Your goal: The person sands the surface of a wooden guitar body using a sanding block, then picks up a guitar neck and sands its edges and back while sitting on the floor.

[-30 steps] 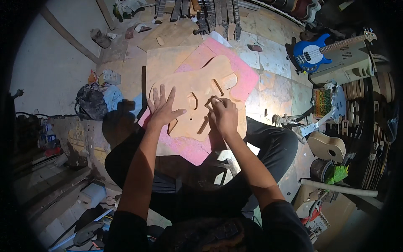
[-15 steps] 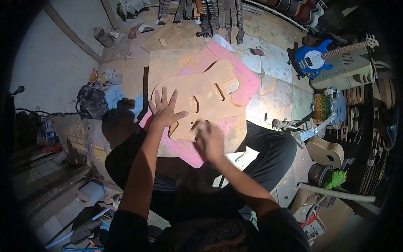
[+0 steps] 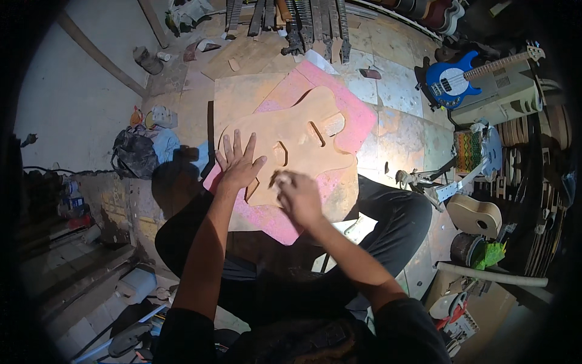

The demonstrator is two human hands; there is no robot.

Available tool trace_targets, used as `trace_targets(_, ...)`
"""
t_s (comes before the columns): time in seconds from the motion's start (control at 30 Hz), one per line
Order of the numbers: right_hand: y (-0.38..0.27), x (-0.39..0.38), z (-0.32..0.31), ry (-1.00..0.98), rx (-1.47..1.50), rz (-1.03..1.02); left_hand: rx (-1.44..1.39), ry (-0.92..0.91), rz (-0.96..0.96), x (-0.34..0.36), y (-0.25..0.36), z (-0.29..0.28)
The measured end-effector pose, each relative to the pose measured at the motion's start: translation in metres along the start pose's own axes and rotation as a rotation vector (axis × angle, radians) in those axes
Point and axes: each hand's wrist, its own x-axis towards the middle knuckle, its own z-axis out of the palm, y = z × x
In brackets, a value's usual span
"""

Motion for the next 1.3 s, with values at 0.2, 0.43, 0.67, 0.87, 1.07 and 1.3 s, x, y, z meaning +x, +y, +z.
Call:
trace_targets(0.2, 0.028, 0.027, -0.001, 0.169, -0.106, 0.457, -0.001, -0.015, 0.020, 0.002, 0.003, 0.004)
trace_targets(0.43, 0.034, 0.037, -0.012, -0.023, 0.291, 0.558, 0.004, 0.001, 0.010, 0.001, -0.002, 0.005)
trace_targets(0.67, -0.002, 0.008, 0.007, 0.078, -0.071, 0.176, -0.004, 0.009, 0.021, 0.002, -0.002, 0.005)
trace_targets(0.87, 0.092, 0.029, -0.042, 0.263, -0.231, 0.436, -0.004, -0.009, 0.030, -0.002, 0.007, 0.001)
trace_targets(1.07, 0.038, -0.012, -0.008, 0.156, -0.193, 0.276, 0.043, -0.070, 0.032, -0.002, 0.009, -0.007)
trace_targets(1.3, 0.090, 0.003, -0.046, 0.285, -0.316, 0.549, 0.018, -0.064, 0.035, 0.000, 0.005, -0.002)
